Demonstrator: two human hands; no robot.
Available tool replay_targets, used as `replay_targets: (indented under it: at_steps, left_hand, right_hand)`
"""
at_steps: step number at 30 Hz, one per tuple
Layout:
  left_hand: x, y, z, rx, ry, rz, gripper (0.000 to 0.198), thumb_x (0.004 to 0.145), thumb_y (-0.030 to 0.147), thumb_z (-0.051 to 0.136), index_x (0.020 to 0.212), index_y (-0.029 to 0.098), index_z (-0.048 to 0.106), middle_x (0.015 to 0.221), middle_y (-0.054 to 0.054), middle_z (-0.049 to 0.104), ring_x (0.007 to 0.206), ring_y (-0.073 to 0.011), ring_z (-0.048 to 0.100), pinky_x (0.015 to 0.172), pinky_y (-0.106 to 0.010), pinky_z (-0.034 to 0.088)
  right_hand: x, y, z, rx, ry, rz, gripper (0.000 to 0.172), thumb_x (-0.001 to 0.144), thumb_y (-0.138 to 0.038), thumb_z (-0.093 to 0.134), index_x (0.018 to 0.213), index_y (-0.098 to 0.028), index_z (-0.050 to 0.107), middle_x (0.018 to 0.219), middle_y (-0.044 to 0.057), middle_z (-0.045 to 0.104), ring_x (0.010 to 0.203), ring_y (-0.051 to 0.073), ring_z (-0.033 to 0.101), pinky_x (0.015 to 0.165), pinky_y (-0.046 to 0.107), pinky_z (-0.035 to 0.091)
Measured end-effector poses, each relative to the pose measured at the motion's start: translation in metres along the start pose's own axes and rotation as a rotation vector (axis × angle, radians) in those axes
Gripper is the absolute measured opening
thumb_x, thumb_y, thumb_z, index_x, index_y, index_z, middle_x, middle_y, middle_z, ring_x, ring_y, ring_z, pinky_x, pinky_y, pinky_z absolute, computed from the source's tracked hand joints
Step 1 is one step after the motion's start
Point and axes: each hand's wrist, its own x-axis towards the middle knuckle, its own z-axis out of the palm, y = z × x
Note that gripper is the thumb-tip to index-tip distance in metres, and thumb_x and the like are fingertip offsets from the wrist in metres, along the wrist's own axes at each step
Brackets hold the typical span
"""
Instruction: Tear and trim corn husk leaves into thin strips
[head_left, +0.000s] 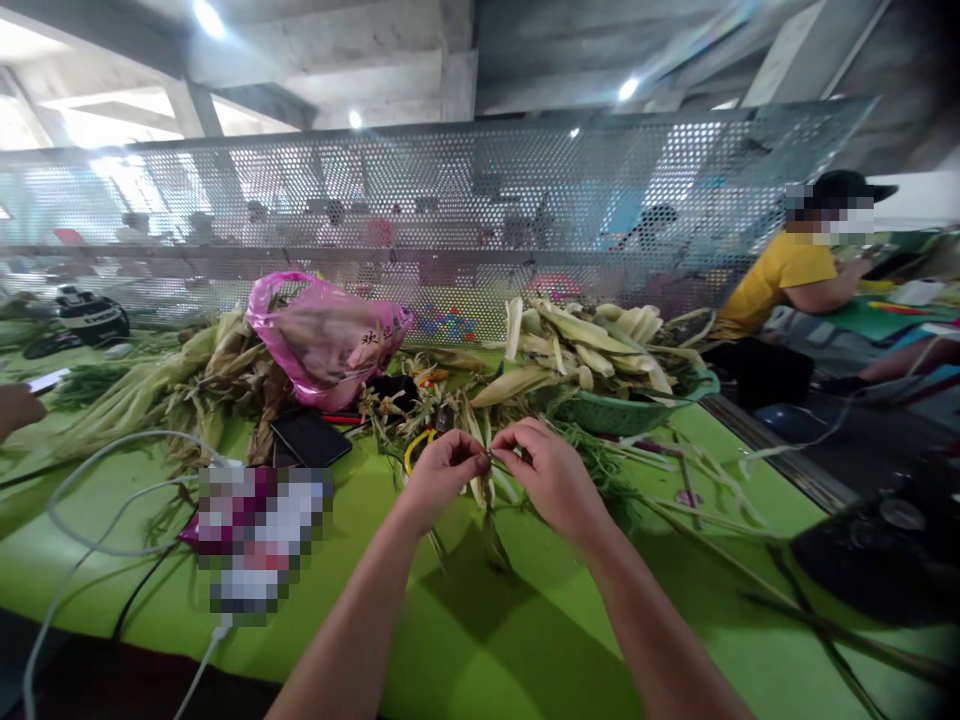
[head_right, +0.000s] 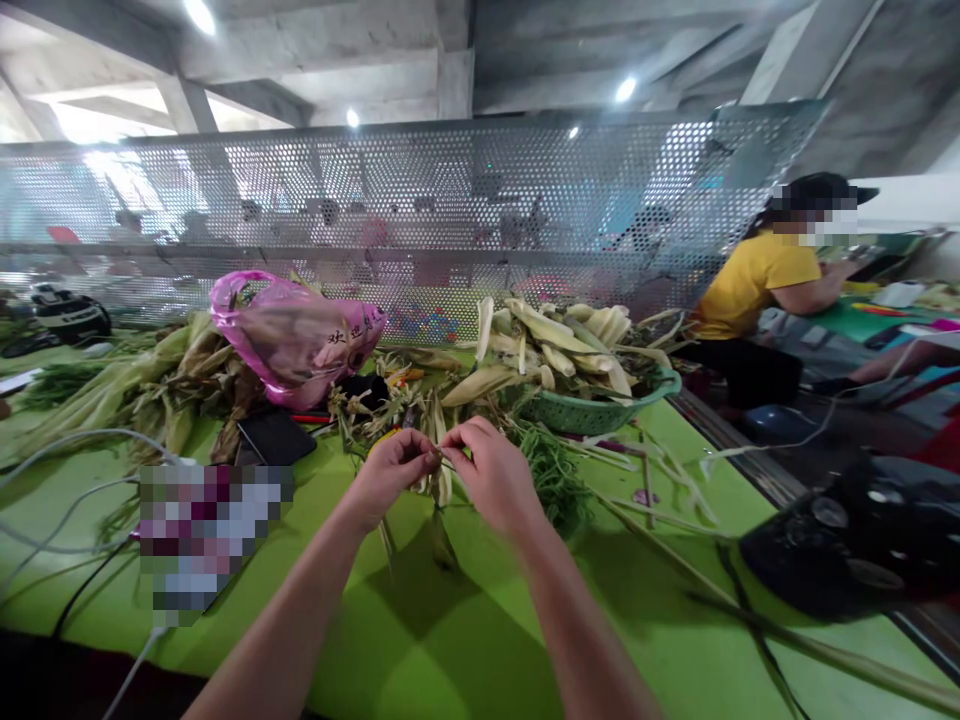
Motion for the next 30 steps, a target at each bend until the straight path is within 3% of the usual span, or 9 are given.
replay_targets:
  at_steps: [8, 13, 17, 24, 30]
  left_hand:
    - [0.0000, -0.0029, -0.0016, -0.011, 0.025, -0.025, 0.037, 0.067, 0.045, 0.073, 0.077, 0.015, 0.052, 0.062, 0.006, 0.048, 0.052, -0.0047, 0.038, 0.049, -0.019, 0.026]
    - [-0.0005, -0.0015, -0.0008, -0.019, 0.001, -0.006, 0.037, 0.067, 0.044, 0.073, 0.076, 0.015, 0.052, 0.062, 0.005, 0.049, 0.053, -0.0051, 0.040, 0.050, -0.019, 0.028]
    - [0.0004, -0.0036, -0.0018, -0.006, 0.019, -0.012, 0.037, 0.067, 0.044, 0.073, 0.076, 0.015, 0.053, 0.060, 0.006, 0.048, 0.052, -0.0047, 0.039, 0.049, -0.018, 0.028]
    - [0.0009, -0.0064, -0.0038, -0.042, 0.077, -0.036, 0.033, 0.069, 0.041, 0.072, 0.076, 0.016, 0.053, 0.062, 0.003, 0.056, 0.051, -0.0050, 0.044, 0.047, -0.017, 0.030]
    - [0.0017, -0.0062, -0.0048, -0.085, 0.148, -0.047, 0.027, 0.067, 0.033, 0.072, 0.075, 0.015, 0.054, 0.062, 0.003, 0.055, 0.050, -0.0046, 0.043, 0.048, -0.018, 0.033]
  right_hand:
    - [-0.0005, 0.0016, 0.0009, 0.025, -0.003, -0.017, 0.009, 0.088, -0.024, 0.052, 0.082, -0.020, 0.058, 0.085, 0.004, 0.060, 0.078, 0.018, 0.057, 0.072, 0.029, 0.043]
    - [-0.0015, 0.0022, 0.0018, -0.014, 0.007, -0.016, 0.014, 0.086, -0.020, 0.054, 0.096, -0.022, 0.063, 0.091, 0.003, 0.062, 0.078, 0.017, 0.059, 0.067, 0.027, 0.043]
    - [-0.0030, -0.0008, 0.0037, -0.116, 0.015, -0.054, 0.010, 0.087, -0.021, 0.054, 0.084, -0.021, 0.064, 0.089, 0.003, 0.061, 0.073, 0.016, 0.058, 0.064, 0.025, 0.042]
    - [-0.0044, -0.0030, 0.0065, -0.201, 0.056, -0.158, 0.013, 0.091, -0.022, 0.051, 0.088, -0.021, 0.063, 0.092, 0.005, 0.059, 0.078, 0.017, 0.059, 0.070, 0.026, 0.042]
    - [-0.0032, -0.0036, 0.0061, -0.043, -0.014, -0.094, 0.009, 0.087, -0.021, 0.055, 0.081, -0.020, 0.062, 0.089, 0.005, 0.061, 0.079, 0.017, 0.058, 0.070, 0.027, 0.044]
